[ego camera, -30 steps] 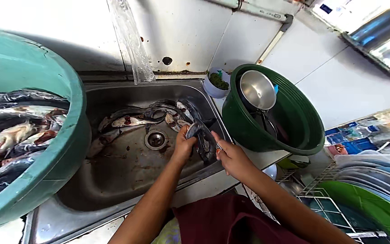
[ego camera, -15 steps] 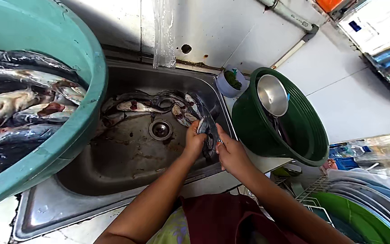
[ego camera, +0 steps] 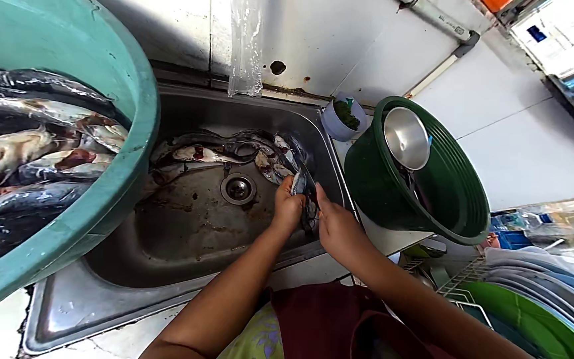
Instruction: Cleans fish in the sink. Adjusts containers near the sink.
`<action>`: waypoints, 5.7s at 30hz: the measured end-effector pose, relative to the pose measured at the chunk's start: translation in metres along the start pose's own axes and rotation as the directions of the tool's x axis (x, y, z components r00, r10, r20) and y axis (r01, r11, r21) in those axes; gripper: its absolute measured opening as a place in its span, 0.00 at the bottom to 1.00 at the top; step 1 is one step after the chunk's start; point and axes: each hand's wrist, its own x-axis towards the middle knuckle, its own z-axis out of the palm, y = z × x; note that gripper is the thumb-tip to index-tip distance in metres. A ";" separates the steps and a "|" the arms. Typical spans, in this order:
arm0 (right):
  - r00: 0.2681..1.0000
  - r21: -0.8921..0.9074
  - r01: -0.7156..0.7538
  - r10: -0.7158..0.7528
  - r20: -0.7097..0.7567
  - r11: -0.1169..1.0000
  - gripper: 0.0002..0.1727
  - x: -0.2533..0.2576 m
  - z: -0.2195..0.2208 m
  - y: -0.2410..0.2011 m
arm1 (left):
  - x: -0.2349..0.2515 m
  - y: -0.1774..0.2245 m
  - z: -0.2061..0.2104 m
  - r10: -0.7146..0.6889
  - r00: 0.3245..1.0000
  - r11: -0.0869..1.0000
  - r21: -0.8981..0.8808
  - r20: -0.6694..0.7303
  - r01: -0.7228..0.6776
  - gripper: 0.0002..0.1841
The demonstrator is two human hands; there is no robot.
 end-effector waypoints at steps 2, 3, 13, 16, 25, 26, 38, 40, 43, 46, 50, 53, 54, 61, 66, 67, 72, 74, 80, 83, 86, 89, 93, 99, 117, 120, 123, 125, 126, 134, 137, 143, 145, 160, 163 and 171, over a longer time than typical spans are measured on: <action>1.000 0.063 -0.023 0.023 -0.008 0.998 0.36 0.019 -0.005 -0.002 | -0.003 -0.001 0.000 0.008 0.998 0.999 0.035 0.055 -0.010 0.21; 1.000 0.126 -0.027 0.027 0.003 0.992 0.36 0.026 -0.008 -0.001 | -0.003 -0.002 -0.001 -0.001 0.997 1.000 0.020 0.077 0.000 0.23; 0.991 0.605 -0.010 0.088 -0.099 0.796 0.33 0.006 -0.009 0.061 | 0.013 0.001 -0.012 -0.170 0.976 0.980 -0.078 0.137 0.182 0.07; 0.994 0.484 -0.096 0.105 0.009 0.870 0.33 0.006 0.001 0.071 | 0.018 0.001 -0.013 -0.308 0.950 0.951 -0.026 0.049 0.309 0.07; 0.993 0.303 -0.084 0.054 0.106 0.949 0.30 0.003 0.017 0.071 | 0.024 0.001 -0.023 -0.361 0.916 0.916 0.117 -0.174 0.384 0.14; 0.992 0.318 -0.091 0.059 0.109 0.944 0.31 0.003 0.017 0.070 | 0.024 0.002 -0.023 -0.368 0.910 0.915 0.102 -0.190 0.391 0.16; 0.999 0.106 0.012 -0.015 0.031 0.994 0.32 0.010 0.011 0.052 | 0.022 0.003 -0.017 -0.390 0.921 0.916 -0.089 0.023 0.390 0.11; 0.998 0.055 0.007 -0.010 0.057 0.998 0.32 0.011 0.010 0.048 | 0.021 0.003 -0.016 -0.374 0.924 0.923 -0.066 0.080 0.379 0.11; 1.000 0.019 -0.003 0.002 0.013 1.000 0.33 0.013 0.013 0.044 | 0.017 0.002 -0.013 -0.332 0.928 0.942 0.018 0.167 0.334 0.14; 0.999 -0.006 -0.003 0.002 -0.055 1.000 0.34 0.027 0.014 0.034 | 0.013 -0.003 -0.010 -0.289 0.925 0.957 0.102 0.248 0.272 0.16; 0.994 0.020 0.023 -0.021 -0.112 1.000 0.35 0.054 0.013 0.023 | 0.010 -0.004 -0.009 -0.259 0.936 0.965 0.117 0.240 0.236 0.15; 0.982 0.055 0.091 -0.081 -0.171 0.994 0.34 0.054 0.019 0.025 | 0.013 -0.003 -0.013 -0.246 0.944 0.969 0.039 0.219 0.244 0.15; 0.980 0.069 0.109 -0.095 -0.176 0.992 0.35 0.049 0.022 0.029 | 0.013 -0.003 -0.014 -0.256 0.942 0.965 0.002 0.216 0.262 0.15; 0.996 -0.036 0.050 -0.053 -0.078 0.998 0.33 0.005 0.032 0.042 | 0.015 0.000 -0.012 -0.303 0.944 0.952 -0.007 0.131 0.306 0.15; 0.991 -0.018 0.040 -0.042 -0.125 0.999 0.35 0.045 0.025 0.022 | 0.007 -0.001 -0.015 -0.250 0.951 0.957 0.198 0.184 0.214 0.16; 0.990 0.006 0.054 -0.053 -0.133 0.999 0.35 0.055 0.023 0.022 | 0.007 -0.001 -0.015 -0.242 0.950 0.955 0.222 0.196 0.197 0.16; 0.975 0.563 0.158 -0.038 -0.219 0.811 0.31 0.061 0.021 0.048 | 0.005 0.006 -0.014 -0.279 0.915 0.952 -0.039 0.292 0.303 0.20; 0.962 0.673 0.147 0.054 -0.269 0.724 0.29 0.043 0.026 0.057 | 0.009 0.012 -0.014 -0.334 0.904 0.885 -0.241 0.267 0.399 0.19; 0.969 0.733 -0.004 0.184 -0.165 0.680 0.25 0.020 0.056 0.060 | 0.015 0.003 -0.016 -0.364 0.894 0.610 -0.659 0.260 0.440 0.19; 0.966 0.710 -0.026 0.202 -0.164 0.704 0.25 0.020 0.063 0.048 | 0.017 -0.001 -0.017 -0.399 0.900 0.630 -0.659 0.177 0.410 0.20; 0.974 0.552 0.029 0.102 -0.204 0.833 0.21 0.021 0.068 0.046 | 0.016 0.005 -0.010 -0.468 0.884 0.749 -0.536 -0.010 0.390 0.23; 0.985 0.464 0.056 0.027 -0.171 0.884 0.18 0.019 0.071 0.046 | 0.016 0.009 -0.006 -0.489 0.854 0.832 -0.387 -0.178 0.397 0.26; 0.990 0.400 0.061 -0.003 -0.144 0.915 0.23 0.013 0.055 0.058 | 0.018 0.004 -0.016 -0.353 0.931 0.933 -0.107 -0.096 0.343 0.15; 0.989 -0.121 0.114 -0.124 -0.077 0.986 0.33 -0.002 0.021 0.060 | 0.010 0.007 -0.011 -0.386 0.918 0.903 0.237 0.087 0.357 0.25; 0.999 -0.149 0.031 -0.029 0.016 0.988 0.34 -0.002 0.018 0.040 | 0.011 0.005 -0.009 -0.410 0.895 0.903 0.218 0.176 0.370 0.24; 0.999 -0.197 0.029 -0.034 -0.019 0.980 0.34 -0.008 0.021 0.042 | 0.012 0.005 -0.009 -0.402 0.894 0.903 0.244 0.195 0.353 0.25; 1.000 -0.184 -0.019 0.016 -0.017 0.983 0.36 0.015 0.018 0.028 | 0.009 0.002 -0.004 -0.404 0.889 0.895 0.292 0.216 0.336 0.25; 0.999 -0.168 -0.044 0.047 0.012 0.985 0.39 0.036 0.016 0.017 | 0.007 0.000 -0.003 -0.389 0.889 0.902 0.299 0.243 0.313 0.25; 0.999 -0.158 -0.039 0.042 0.014 0.987 0.40 0.043 0.015 0.014 | 0.007 -0.001 -0.003 -0.381 0.890 0.905 0.298 0.252 0.303 0.25; 1.000 -0.188 0.030 -0.030 0.002 0.982 0.35 0.000 0.023 0.042 | 0.012 0.004 -0.010 -0.374 0.902 0.906 0.292 0.217 0.306 0.28; 1.000 -0.177 -0.013 0.013 0.000 0.984 0.36 0.013 0.023 0.034 | 0.010 -0.001 -0.005 -0.373 0.893 0.901 0.327 0.254 0.283 0.27; 0.980 0.295 0.113 -0.057 -0.191 0.949 0.31 0.035 0.009 0.052 | 0.012 0.000 -0.012 -0.331 0.877 0.941 0.185 0.347 0.282 0.13; 0.973 0.320 0.113 -0.038 -0.229 0.941 0.32 0.027 0.007 0.067 | 0.014 -0.002 -0.014 -0.325 0.889 0.945 0.137 0.324 0.296 0.09; 0.977 -0.071 0.096 -0.108 -0.182 0.993 0.31 -0.001 0.032 0.072 | 0.015 -0.007 -0.018 -0.296 0.871 0.945 0.255 0.393 0.206 0.20; 0.978 -0.034 0.068 -0.073 -0.196 0.997 0.33 0.015 0.027 0.055 | 0.011 -0.008 -0.015 -0.289 0.864 0.944 0.274 0.413 0.185 0.22; 0.979 -0.013 0.118 -0.118 -0.164 0.993 0.35 0.013 0.027 0.052 | 0.014 -0.004 -0.018 -0.237 0.922 0.969 0.010 0.308 0.246 0.20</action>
